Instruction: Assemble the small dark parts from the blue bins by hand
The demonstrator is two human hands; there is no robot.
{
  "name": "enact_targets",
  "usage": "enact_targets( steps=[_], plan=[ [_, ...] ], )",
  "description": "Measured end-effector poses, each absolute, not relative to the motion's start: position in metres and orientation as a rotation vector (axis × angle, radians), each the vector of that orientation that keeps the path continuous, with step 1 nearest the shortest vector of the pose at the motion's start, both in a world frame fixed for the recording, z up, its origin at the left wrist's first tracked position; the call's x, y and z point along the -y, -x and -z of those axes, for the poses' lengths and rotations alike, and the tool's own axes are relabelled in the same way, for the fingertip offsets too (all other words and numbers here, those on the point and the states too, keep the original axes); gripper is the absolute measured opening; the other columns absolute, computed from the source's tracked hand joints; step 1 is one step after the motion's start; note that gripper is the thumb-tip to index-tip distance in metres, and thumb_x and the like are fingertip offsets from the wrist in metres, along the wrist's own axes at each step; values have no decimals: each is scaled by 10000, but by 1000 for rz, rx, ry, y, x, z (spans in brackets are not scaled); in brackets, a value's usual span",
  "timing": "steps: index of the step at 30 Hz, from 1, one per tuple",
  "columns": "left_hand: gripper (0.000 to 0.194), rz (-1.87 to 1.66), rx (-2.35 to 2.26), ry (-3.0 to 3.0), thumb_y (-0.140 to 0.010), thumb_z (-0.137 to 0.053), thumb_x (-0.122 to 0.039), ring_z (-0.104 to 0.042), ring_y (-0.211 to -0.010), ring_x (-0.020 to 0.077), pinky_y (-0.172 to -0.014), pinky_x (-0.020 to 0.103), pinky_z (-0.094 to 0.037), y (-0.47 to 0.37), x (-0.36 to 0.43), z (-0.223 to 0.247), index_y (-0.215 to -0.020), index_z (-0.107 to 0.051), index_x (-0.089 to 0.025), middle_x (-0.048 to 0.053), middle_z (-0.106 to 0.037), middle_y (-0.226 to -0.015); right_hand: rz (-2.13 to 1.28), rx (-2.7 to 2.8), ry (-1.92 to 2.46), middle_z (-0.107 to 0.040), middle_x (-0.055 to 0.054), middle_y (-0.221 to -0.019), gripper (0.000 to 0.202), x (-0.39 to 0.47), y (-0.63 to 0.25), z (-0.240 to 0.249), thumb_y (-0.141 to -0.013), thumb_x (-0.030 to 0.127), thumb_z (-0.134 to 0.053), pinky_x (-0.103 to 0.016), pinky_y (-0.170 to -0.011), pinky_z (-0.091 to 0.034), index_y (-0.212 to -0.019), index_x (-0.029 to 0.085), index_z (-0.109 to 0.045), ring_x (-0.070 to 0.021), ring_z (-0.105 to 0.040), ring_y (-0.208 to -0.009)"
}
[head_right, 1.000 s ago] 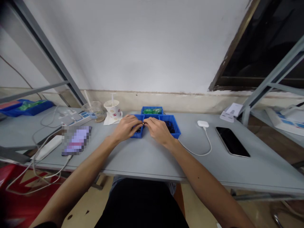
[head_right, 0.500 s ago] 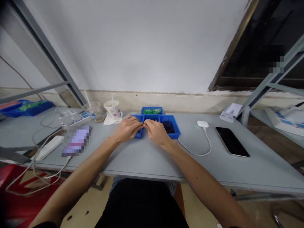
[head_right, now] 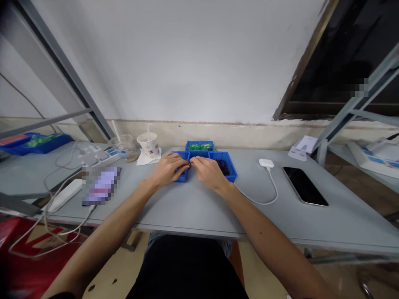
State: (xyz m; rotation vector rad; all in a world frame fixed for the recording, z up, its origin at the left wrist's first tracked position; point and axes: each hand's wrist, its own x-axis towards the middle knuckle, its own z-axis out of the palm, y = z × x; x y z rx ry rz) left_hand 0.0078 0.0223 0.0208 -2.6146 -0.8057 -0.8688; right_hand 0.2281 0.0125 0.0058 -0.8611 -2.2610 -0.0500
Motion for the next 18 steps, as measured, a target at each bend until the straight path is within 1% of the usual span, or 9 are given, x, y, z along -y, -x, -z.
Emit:
enact_targets(
  steps=[4, 9, 14, 18],
  plan=[
    [293, 842, 782, 2664, -1084, -469, -317, -669, -887, 207, -834, 368, -457, -10, -20, -21, -991, -710, -178, 62, -750, -905, 73, 2310, 863, -715, -81, -963, 236, -14, -230, -5, -1072, 199, -395, -336, -817, -492, -1043, 197, -630, -217, -662, -889],
    [294, 866, 820, 2650, -1080, -480, -343, -670, -869, 208, -836, 374, -462, -10, -20, -22, -995, -714, -187, 60, -748, -888, 47, 2316, 841, -715, -88, -1000, 231, -12, -231, -9, -1081, 227, -396, -344, -834, -488, -1064, 196, -624, -217, -660, -910],
    [318, 852, 767, 2658, -1086, -457, -341, -660, -856, 195, -843, 359, -464, -9, -21, -21, -977, -711, -183, 59, -731, -880, 24, 2319, 881, -694, -76, -959, 222, -10, -228, -8, -1080, 229, -390, -323, -789, -466, -1014, 203, -601, -207, -647, -876],
    [335, 862, 745, 2636, -1088, -450, -332, -653, -852, 192, -844, 354, -468, -9, -20, -22, -935, -703, -175, 61, -724, -862, 0, 2295, 910, -664, -56, -884, 237, -9, -224, -4, -1085, 241, -371, -302, -737, -436, -940, 212, -556, -190, -619, -794]
  ],
)
